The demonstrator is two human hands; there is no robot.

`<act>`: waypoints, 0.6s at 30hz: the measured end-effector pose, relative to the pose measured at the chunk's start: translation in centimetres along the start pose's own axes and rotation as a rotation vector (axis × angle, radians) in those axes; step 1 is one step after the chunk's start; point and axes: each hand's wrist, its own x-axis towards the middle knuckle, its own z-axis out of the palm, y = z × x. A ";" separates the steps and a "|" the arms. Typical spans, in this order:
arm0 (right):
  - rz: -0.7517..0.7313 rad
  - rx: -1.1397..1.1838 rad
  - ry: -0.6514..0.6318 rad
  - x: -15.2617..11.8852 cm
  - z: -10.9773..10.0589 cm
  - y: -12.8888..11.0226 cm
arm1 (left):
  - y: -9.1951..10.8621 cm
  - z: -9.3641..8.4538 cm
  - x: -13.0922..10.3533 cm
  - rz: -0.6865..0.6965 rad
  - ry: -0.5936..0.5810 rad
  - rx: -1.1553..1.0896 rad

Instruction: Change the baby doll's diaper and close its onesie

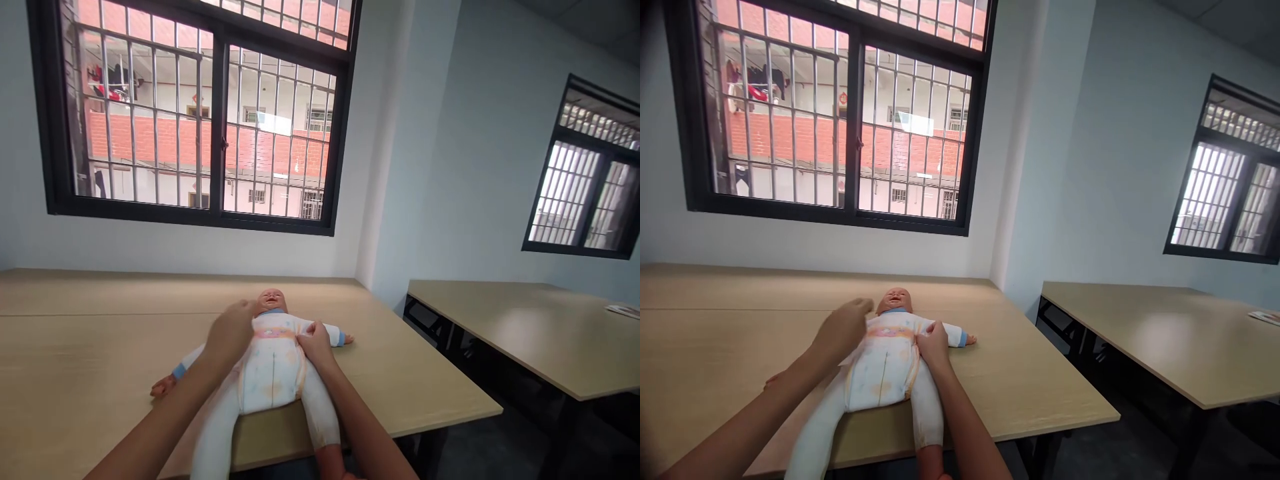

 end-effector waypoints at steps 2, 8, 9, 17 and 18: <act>0.016 -0.037 -0.016 0.0 -0.2 0.2 | 2.1 0.6 1.1 0.221 -0.087 -0.119; -0.058 -0.254 -0.005 1.0 -3.3 3.2 | 4.4 5.3 1.0 0.505 -0.221 -0.283; -0.065 -0.250 -0.014 1.3 -3.8 3.7 | 4.1 5.9 1.0 0.511 -0.208 -0.302; -0.116 -0.142 -0.212 1.0 -4.2 4.7 | 5.3 1.9 -2.5 0.429 -0.153 -0.431; -0.123 -0.142 -0.232 0.9 -4.2 4.7 | 5.7 0.6 -4.2 0.403 -0.149 -0.466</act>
